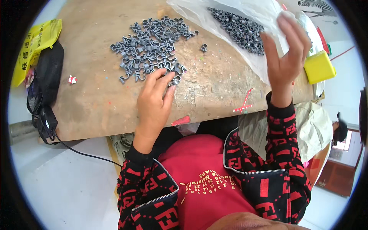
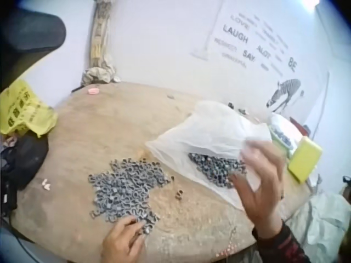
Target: Sorting small metal parts on a workbench and placing them into plastic bags.
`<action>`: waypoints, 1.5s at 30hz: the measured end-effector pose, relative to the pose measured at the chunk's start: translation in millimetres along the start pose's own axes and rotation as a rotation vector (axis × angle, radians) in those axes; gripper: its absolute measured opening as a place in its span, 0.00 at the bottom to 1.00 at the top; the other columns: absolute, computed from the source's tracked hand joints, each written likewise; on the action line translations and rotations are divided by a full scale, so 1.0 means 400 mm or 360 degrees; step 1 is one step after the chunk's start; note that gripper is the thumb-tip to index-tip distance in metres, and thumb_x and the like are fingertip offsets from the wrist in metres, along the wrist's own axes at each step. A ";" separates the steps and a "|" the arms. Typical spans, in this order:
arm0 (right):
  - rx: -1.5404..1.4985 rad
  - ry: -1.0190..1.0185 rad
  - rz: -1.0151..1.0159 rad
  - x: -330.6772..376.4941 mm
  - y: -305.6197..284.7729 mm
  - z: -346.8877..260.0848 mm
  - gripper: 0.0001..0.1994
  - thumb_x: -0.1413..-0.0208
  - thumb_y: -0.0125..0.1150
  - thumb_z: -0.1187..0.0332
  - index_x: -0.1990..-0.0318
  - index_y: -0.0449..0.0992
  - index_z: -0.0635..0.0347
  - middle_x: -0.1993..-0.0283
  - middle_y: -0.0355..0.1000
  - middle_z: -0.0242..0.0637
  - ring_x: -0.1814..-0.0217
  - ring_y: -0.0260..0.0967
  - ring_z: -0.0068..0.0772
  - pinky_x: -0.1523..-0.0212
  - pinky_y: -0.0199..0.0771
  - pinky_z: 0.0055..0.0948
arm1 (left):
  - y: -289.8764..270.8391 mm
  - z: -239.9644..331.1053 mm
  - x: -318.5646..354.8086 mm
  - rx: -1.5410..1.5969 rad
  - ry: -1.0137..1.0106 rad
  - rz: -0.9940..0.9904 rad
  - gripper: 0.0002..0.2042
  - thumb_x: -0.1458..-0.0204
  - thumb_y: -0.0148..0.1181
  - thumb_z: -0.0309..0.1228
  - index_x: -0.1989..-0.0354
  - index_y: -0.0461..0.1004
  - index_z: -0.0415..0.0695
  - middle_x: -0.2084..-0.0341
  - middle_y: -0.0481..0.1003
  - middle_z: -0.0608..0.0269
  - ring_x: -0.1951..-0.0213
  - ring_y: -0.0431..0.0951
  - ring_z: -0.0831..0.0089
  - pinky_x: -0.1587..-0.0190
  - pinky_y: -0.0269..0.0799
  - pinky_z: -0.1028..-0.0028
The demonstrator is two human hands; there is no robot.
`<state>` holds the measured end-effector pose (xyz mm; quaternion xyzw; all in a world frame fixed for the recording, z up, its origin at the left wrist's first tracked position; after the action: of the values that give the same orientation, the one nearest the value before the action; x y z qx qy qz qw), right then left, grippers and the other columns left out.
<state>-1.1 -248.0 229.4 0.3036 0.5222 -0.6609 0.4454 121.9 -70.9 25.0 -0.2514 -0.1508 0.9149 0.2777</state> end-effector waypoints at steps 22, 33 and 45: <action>0.0628 0.0322 -0.1324 0.507 0.379 0.322 0.27 0.40 0.60 0.63 0.34 0.68 0.19 0.24 0.55 0.34 0.23 0.50 0.52 0.35 0.51 0.76 | 0.002 0.005 -0.004 -0.0050 -0.0001 0.0018 0.16 0.50 0.66 0.21 0.51 0.80 0.41 0.50 0.75 0.55 0.55 0.79 0.56 0.53 0.75 0.64; 0.0699 0.0323 -0.1177 0.533 0.470 0.517 0.23 0.36 0.59 0.59 0.35 0.70 0.23 0.25 0.56 0.35 0.25 0.52 0.57 0.38 0.55 0.78 | 0.002 0.012 -0.010 -0.0075 -0.0019 -0.0019 0.16 0.50 0.64 0.19 0.51 0.80 0.39 0.50 0.75 0.52 0.53 0.79 0.56 0.53 0.75 0.65; 0.0634 0.0115 -0.1076 0.474 0.536 0.475 0.16 0.41 0.55 0.67 0.45 0.76 0.44 0.39 0.70 0.37 0.36 0.65 0.48 0.44 0.68 0.60 | -0.001 0.013 -0.019 -0.0061 -0.0069 -0.0052 0.16 0.50 0.64 0.19 0.51 0.79 0.39 0.48 0.75 0.52 0.54 0.79 0.57 0.54 0.75 0.66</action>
<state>125.7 -494.3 26.3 0.2181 0.4696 -0.8476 0.1163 124.6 -75.7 32.4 -0.2344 -0.1782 0.9124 0.2843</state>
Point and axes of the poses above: each hand's wrist, its own x-axis away from the middle knuckle, its own y-axis out of the palm, z = x × y, the point moved 10 cm from there along -x, towards the middle knuckle
